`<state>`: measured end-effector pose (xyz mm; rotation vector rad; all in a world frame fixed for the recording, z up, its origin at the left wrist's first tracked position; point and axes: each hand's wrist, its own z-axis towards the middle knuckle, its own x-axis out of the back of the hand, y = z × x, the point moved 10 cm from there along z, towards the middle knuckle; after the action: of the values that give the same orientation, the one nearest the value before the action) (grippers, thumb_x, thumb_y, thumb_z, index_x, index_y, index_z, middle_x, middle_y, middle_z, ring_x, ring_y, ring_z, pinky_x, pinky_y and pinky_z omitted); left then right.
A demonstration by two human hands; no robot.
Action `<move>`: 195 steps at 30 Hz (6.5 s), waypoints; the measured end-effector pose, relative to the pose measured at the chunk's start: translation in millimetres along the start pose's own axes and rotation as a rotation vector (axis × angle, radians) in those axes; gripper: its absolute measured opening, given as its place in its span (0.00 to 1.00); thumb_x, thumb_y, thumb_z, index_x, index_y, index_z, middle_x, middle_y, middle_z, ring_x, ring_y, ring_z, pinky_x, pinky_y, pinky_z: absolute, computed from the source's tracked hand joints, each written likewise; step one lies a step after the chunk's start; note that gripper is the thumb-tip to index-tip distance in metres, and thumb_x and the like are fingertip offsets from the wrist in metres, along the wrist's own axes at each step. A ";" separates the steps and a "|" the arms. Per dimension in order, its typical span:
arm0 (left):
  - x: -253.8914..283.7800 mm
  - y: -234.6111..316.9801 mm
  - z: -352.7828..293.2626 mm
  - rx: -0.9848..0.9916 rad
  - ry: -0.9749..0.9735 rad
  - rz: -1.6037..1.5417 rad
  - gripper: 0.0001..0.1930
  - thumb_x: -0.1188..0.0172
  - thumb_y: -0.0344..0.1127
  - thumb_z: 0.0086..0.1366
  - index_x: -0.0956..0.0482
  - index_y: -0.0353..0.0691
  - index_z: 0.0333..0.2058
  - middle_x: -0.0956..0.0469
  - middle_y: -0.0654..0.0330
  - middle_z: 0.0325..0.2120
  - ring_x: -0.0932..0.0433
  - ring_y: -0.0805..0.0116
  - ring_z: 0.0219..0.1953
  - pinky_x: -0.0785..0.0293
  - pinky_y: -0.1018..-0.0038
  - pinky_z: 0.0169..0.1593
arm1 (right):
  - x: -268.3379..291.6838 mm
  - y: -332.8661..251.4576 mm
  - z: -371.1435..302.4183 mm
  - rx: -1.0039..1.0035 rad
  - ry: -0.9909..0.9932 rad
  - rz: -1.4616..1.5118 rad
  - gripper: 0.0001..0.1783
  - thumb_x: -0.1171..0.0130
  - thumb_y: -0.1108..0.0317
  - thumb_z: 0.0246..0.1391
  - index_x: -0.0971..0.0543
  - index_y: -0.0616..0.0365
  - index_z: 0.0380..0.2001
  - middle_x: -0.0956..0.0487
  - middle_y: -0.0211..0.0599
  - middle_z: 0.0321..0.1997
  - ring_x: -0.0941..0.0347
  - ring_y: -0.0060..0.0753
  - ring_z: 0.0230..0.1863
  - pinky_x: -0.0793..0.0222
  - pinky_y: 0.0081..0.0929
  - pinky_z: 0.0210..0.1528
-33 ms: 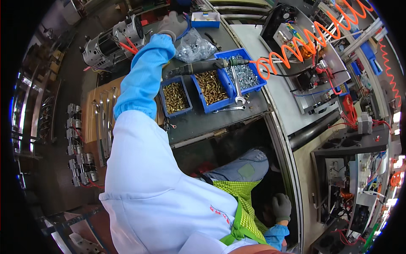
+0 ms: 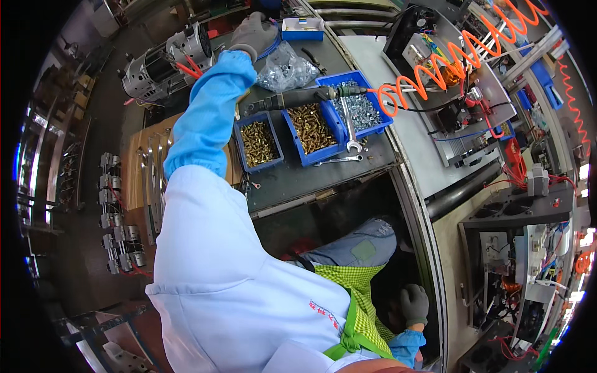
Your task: Assemble electrical components into a chassis using tools and wire management.
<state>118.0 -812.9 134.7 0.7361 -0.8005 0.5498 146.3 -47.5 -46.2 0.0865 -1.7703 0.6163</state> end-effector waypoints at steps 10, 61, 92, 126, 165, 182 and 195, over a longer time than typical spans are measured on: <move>-43.0 56.9 -156.1 -0.470 -0.961 -0.119 0.34 0.39 0.57 0.52 0.32 0.44 0.53 0.25 0.50 0.44 0.27 0.54 0.49 0.33 0.63 0.52 | -28.5 -11.2 -0.1 0.070 -0.080 0.042 0.11 0.45 0.63 0.48 0.23 0.58 0.31 0.24 0.45 0.33 0.28 0.51 0.36 0.32 0.43 0.38; -59.4 55.1 -180.3 -0.594 -0.837 0.127 0.15 0.48 0.46 0.62 0.27 0.39 0.37 0.23 0.48 0.33 0.25 0.47 0.39 0.30 0.57 0.43 | -39.6 -261.0 159.3 0.424 -0.192 0.701 0.28 0.42 0.65 0.50 0.33 0.62 0.54 0.23 0.44 0.40 0.24 0.36 0.40 0.29 0.29 0.40; -171.7 66.0 -149.6 -0.452 -0.848 0.031 0.26 0.40 0.45 0.54 0.30 0.41 0.51 0.31 0.43 0.49 0.31 0.43 0.51 0.35 0.57 0.54 | -69.9 -194.7 96.5 0.370 -0.204 0.599 0.30 0.41 0.66 0.50 0.34 0.63 0.56 0.26 0.46 0.50 0.27 0.37 0.48 0.31 0.30 0.47; -187.3 79.3 -158.7 -0.613 -1.038 0.301 0.28 0.46 0.50 0.61 0.34 0.36 0.53 0.26 0.46 0.47 0.28 0.46 0.50 0.33 0.59 0.53 | -115.7 -112.4 51.8 -0.012 -0.322 0.855 0.22 0.43 0.62 0.54 0.28 0.62 0.49 0.24 0.42 0.45 0.27 0.32 0.46 0.31 0.28 0.46; -147.6 -36.9 -86.0 0.414 -0.918 -0.375 0.26 0.54 0.61 0.64 0.26 0.42 0.41 0.27 0.63 0.24 0.34 0.73 0.19 0.37 0.76 0.22 | -114.8 -44.2 6.7 -0.221 -0.153 0.940 0.19 0.44 0.65 0.53 0.26 0.64 0.46 0.23 0.36 0.38 0.27 0.25 0.35 0.32 0.23 0.36; -95.0 116.1 -63.3 -0.249 -0.870 -0.803 0.14 0.48 0.34 0.64 0.27 0.36 0.47 0.25 0.59 0.36 0.25 0.75 0.33 0.30 0.80 0.31 | -105.0 -29.6 -12.8 -0.246 -0.070 0.942 0.20 0.44 0.63 0.51 0.26 0.65 0.45 0.22 0.43 0.39 0.25 0.32 0.39 0.30 0.28 0.42; -230.9 454.1 -341.4 -1.220 -1.044 -0.236 0.13 0.46 0.36 0.55 0.22 0.43 0.39 0.19 0.59 0.31 0.19 0.65 0.28 0.24 0.69 0.36 | -97.6 -0.1 -30.2 -0.302 0.048 0.869 0.20 0.44 0.63 0.51 0.26 0.63 0.45 0.21 0.42 0.38 0.24 0.33 0.36 0.29 0.28 0.39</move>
<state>-177.6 -305.8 -43.0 -0.1130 -1.7251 -0.6358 202.0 -59.1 -131.1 -0.9382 -1.7917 0.9311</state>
